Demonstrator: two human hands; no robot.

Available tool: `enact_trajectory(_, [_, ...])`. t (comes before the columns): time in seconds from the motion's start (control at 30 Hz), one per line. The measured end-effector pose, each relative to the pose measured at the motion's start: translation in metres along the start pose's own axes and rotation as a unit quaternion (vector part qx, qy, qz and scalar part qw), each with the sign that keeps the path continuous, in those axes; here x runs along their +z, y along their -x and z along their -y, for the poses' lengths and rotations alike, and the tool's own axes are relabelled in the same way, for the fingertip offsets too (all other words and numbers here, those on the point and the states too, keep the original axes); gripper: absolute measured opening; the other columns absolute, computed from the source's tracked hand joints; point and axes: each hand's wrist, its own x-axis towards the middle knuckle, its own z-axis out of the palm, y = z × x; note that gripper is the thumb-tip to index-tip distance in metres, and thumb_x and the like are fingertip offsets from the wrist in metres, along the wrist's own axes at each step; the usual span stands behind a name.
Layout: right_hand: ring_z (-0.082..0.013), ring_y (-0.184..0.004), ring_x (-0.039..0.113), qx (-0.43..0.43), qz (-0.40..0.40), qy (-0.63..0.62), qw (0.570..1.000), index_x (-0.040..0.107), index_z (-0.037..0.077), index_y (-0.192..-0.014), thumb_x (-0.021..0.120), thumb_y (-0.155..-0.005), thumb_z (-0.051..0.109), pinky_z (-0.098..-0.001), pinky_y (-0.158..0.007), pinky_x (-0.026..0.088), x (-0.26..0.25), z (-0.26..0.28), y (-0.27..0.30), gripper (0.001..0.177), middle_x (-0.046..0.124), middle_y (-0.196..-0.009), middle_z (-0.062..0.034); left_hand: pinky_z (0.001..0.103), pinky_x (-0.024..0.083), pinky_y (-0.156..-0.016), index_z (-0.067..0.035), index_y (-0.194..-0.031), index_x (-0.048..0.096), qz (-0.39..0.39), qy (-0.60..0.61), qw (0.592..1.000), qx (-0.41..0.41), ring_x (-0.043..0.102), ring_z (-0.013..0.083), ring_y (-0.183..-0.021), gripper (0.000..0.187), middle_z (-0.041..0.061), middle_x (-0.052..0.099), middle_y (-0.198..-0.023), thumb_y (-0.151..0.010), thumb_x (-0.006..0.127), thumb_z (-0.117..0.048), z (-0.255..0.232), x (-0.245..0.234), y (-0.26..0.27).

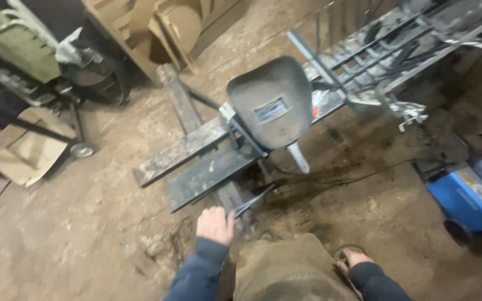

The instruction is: The person positions metal rods on a welding jig and welds the joints with an arc welder, producing sparks, then lifts the welding helmet and handles a bent metal rod while moving around the workbench.

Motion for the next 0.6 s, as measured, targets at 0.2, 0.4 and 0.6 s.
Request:
enact_trajectory(0.2, [-0.0323,-0.103,0.071,-0.031,-0.122,-0.107,0.986,0.069,0.014,-0.115,0.063,-0.090,0.060,-0.0410,-0.088,0.057,-0.067,0.007,0.023,0.053,0.077,-0.105,-0.0123,0.046,0.041,-0.061,-0.011,-0.078,0.056,-0.009,-0.016,0.999,0.027,0.053,0.0326,-0.072,0.026,0.010,0.054,-0.076,-0.083,0.073,-0.031,-0.114,-0.058,-0.036])
enact_trajectory(0.4, [-0.0187,-0.060,0.067,-0.002,0.125,-0.655,0.745,0.073,0.004,-0.119,0.045,-0.098,0.063,-0.0332,-0.049,0.048,-0.204,-0.009,0.059,0.069,0.076,-0.082,-0.0128,0.045,0.039,-0.057,-0.012,-0.078,0.057,0.026,0.053,0.989,0.133,0.052,0.0316,-0.067,0.029,0.010,0.052,-0.073,-0.083,0.076,-0.033,-0.227,-0.003,-0.041])
enact_trajectory(0.6, [-0.0197,-0.060,0.068,0.013,0.161,-0.770,0.617,0.063,0.010,-0.125,0.064,-0.095,0.037,-0.0322,-0.045,0.050,-0.236,-0.137,0.047,0.040,0.069,-0.080,-0.0073,0.043,0.043,-0.064,-0.010,-0.088,0.059,0.114,0.158,0.961,0.196,0.056,0.0323,-0.072,0.028,0.011,0.057,-0.080,-0.095,0.075,-0.032,-0.361,0.061,-0.060])
